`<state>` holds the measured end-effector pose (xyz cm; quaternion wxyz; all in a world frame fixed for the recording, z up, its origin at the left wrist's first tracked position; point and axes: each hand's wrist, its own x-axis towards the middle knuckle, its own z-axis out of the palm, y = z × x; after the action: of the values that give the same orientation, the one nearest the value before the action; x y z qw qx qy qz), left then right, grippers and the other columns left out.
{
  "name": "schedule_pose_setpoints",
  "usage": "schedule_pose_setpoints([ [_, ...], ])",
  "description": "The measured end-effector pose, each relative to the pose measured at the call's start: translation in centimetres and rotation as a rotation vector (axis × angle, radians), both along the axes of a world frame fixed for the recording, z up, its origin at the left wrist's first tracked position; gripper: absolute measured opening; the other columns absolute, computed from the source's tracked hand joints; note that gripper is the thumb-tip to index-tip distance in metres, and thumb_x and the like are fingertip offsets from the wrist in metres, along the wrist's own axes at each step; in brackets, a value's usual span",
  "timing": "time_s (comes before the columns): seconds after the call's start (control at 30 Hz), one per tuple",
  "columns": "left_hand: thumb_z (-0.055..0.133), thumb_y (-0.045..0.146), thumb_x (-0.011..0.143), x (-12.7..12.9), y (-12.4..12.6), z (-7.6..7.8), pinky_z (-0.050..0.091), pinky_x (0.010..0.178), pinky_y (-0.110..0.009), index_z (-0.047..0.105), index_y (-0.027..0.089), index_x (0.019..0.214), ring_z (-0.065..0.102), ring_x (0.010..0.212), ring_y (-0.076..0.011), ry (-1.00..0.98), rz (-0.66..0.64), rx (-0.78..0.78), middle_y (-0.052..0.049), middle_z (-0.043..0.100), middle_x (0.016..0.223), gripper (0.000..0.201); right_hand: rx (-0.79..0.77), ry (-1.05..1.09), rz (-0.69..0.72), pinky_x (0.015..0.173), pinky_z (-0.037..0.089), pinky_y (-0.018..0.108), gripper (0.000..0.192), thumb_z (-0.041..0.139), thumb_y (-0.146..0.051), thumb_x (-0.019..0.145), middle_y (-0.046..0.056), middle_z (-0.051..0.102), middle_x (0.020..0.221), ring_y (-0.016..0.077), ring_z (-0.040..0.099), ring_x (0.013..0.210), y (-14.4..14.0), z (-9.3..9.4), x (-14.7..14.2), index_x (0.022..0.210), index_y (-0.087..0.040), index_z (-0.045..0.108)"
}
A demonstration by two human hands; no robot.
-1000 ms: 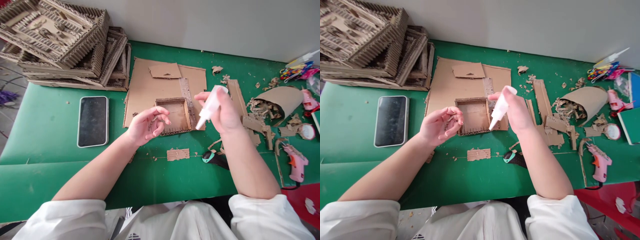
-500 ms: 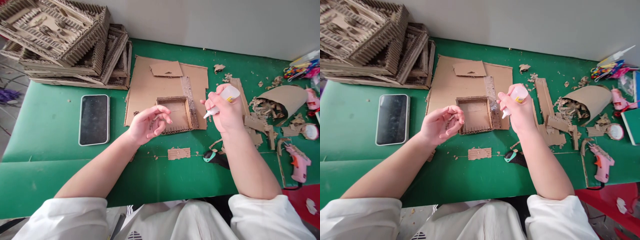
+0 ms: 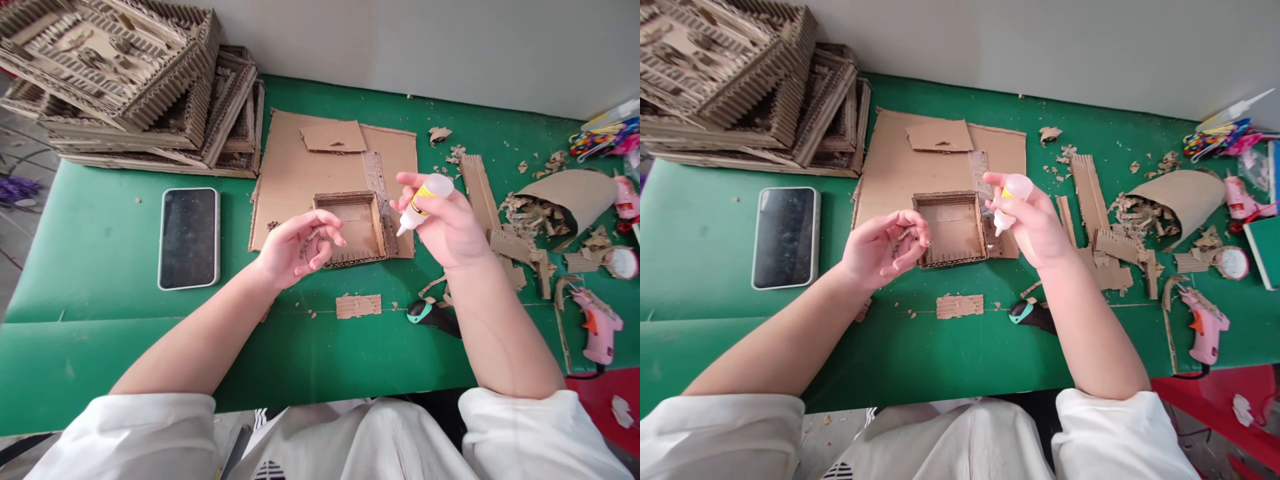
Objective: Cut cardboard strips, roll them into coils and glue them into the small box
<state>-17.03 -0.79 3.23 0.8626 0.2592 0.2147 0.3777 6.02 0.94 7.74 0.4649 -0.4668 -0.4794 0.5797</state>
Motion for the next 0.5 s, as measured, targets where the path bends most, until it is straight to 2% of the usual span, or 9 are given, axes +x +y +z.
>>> schedule_pose_setpoints([
  [0.13, 0.055, 0.033, 0.082, -0.02, 0.01, 0.05, 0.019, 0.024, -0.014, 0.067, 0.014, 0.088, 0.049, 0.037, -0.0064, -0.01, 0.002, 0.003, -0.004, 0.069, 0.076, 0.023, -0.016, -0.028, -0.044, 0.062, 0.053, 0.029, 0.031, 0.077, -0.04, 0.063, -0.006, 0.05, 0.056, 0.0074, 0.051, 0.052, -0.07, -0.16, -0.08, 0.067, -0.021, 0.052],
  [0.23, 0.055, 0.032, 0.081, -0.03, 0.06, 0.09, 0.02, 0.024, -0.014, 0.067, 0.014, 0.089, 0.049, 0.037, -0.0062, -0.015, 0.004, 0.006, -0.004, 0.069, 0.076, 0.022, 0.034, -0.055, -0.11, 0.061, 0.052, 0.028, 0.032, 0.076, -0.043, 0.063, -0.007, 0.048, 0.056, 0.0072, 0.049, 0.052, 0.02, -0.27, -0.04, 0.069, -0.023, 0.052],
  [0.37, 0.057, 0.032, 0.081, -0.01, 0.1, 0.15, 0.02, 0.024, -0.014, 0.066, 0.014, 0.088, 0.049, 0.036, -0.0064, -0.019, 0.008, 0.008, -0.004, 0.07, 0.076, 0.021, 0.059, -0.093, -0.034, 0.066, 0.052, 0.029, 0.027, 0.074, -0.041, 0.064, -0.002, 0.058, 0.074, 0.0114, 0.059, 0.07, -0.09, -0.05, 0.13, 0.079, -0.023, 0.06],
  [0.43, 0.058, 0.031, 0.08, 0.03, 0.09, 0.2, 0.02, 0.024, -0.014, 0.066, 0.014, 0.088, 0.049, 0.036, -0.0061, -0.019, 0.015, 0.008, -0.004, 0.07, 0.075, 0.02, 0.038, -0.081, 0.008, 0.065, 0.053, 0.03, 0.024, 0.073, -0.039, 0.066, -0.002, 0.06, 0.07, 0.0112, 0.058, 0.066, -0.29, 0.04, 0.12, 0.073, -0.021, 0.058],
  [0.5, 0.059, 0.03, 0.079, 0.06, 0.06, 0.23, 0.02, 0.024, -0.014, 0.066, 0.014, 0.088, 0.048, 0.035, -0.0058, -0.023, 0.019, 0.008, -0.004, 0.07, 0.075, 0.019, 0.02, -0.053, 0.02, 0.059, 0.052, 0.029, 0.028, 0.074, -0.039, 0.067, -0.005, 0.055, 0.059, 0.0085, 0.052, 0.052, -0.48, 0.05, 0.0, 0.066, -0.021, 0.053],
])
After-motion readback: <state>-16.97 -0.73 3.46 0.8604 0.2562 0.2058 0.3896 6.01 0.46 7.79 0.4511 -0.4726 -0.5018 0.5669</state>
